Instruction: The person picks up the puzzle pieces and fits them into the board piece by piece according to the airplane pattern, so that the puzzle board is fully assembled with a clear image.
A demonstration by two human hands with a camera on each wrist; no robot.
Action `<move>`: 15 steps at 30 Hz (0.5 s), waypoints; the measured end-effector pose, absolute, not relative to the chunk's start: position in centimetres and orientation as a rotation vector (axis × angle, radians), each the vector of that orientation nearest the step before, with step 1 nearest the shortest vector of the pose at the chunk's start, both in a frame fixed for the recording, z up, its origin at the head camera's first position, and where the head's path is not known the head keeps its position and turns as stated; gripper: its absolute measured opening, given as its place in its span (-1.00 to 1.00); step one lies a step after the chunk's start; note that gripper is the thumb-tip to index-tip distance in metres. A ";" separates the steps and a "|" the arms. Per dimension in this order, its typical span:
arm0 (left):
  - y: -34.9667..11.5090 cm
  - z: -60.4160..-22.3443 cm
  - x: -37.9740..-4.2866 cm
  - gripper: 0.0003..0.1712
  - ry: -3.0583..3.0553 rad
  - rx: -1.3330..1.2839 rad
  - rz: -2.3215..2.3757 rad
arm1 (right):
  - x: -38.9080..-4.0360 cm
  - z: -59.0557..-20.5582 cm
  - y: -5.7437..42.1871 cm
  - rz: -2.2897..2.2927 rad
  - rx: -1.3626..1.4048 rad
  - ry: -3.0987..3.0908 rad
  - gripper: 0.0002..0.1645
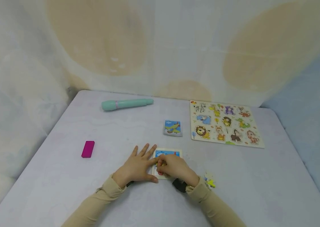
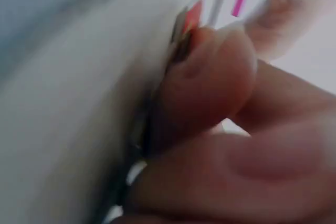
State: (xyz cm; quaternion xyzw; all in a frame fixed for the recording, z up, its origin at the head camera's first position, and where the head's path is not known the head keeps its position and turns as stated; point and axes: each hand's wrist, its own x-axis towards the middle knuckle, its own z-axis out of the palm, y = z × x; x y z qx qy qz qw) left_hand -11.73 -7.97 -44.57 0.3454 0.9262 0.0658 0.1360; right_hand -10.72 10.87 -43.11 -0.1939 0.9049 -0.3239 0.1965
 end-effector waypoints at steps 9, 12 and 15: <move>-7.9 -44.6 -11.5 0.07 2.674 1.008 0.224 | -10.9 -43.1 17.1 -1.122 -0.552 2.331 -0.72; -8.0 -44.5 -11.6 0.07 2.675 0.998 0.223 | -10.3 -42.8 19.5 -1.133 -0.483 2.368 -0.70; -8.0 -44.4 -11.6 0.07 2.673 0.999 0.230 | -9.5 -42.6 21.8 -1.126 -0.420 2.412 -0.70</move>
